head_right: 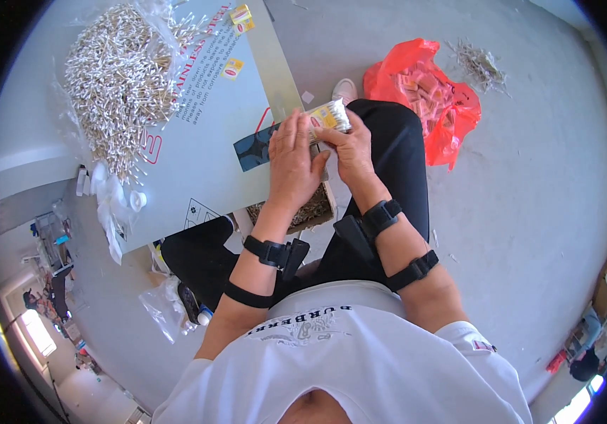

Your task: Packaging bundles of cotton swabs into small plastic bags for distribution.

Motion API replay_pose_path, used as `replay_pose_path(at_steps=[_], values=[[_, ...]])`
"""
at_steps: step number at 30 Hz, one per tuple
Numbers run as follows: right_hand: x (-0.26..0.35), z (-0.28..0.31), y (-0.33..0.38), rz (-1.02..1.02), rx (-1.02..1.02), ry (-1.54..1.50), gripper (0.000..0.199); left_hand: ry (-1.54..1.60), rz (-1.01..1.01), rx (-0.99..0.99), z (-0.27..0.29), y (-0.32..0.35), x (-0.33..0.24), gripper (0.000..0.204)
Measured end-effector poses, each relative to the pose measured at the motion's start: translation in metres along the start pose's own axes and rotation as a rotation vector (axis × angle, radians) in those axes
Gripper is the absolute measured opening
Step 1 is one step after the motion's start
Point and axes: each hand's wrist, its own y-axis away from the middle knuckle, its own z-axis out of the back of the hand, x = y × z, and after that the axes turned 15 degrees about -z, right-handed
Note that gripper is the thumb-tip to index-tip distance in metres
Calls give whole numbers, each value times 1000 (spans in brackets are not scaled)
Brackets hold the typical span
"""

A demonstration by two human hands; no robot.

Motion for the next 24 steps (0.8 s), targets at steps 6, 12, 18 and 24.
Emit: replay_pose_path(at_steps=[6, 12, 18, 24], values=[[50, -8, 13, 975, -48, 1517, 64, 97, 104, -124, 15, 25, 21, 86], [57, -12, -3, 985, 124, 1634, 45, -67, 110, 20, 9, 26, 13, 85], [62, -19, -11, 983, 260, 1639, 45, -86, 133, 32, 7, 29, 11, 85], [55, -25, -10, 946, 286, 1627, 56, -41, 157, 22, 8, 27, 10, 85]])
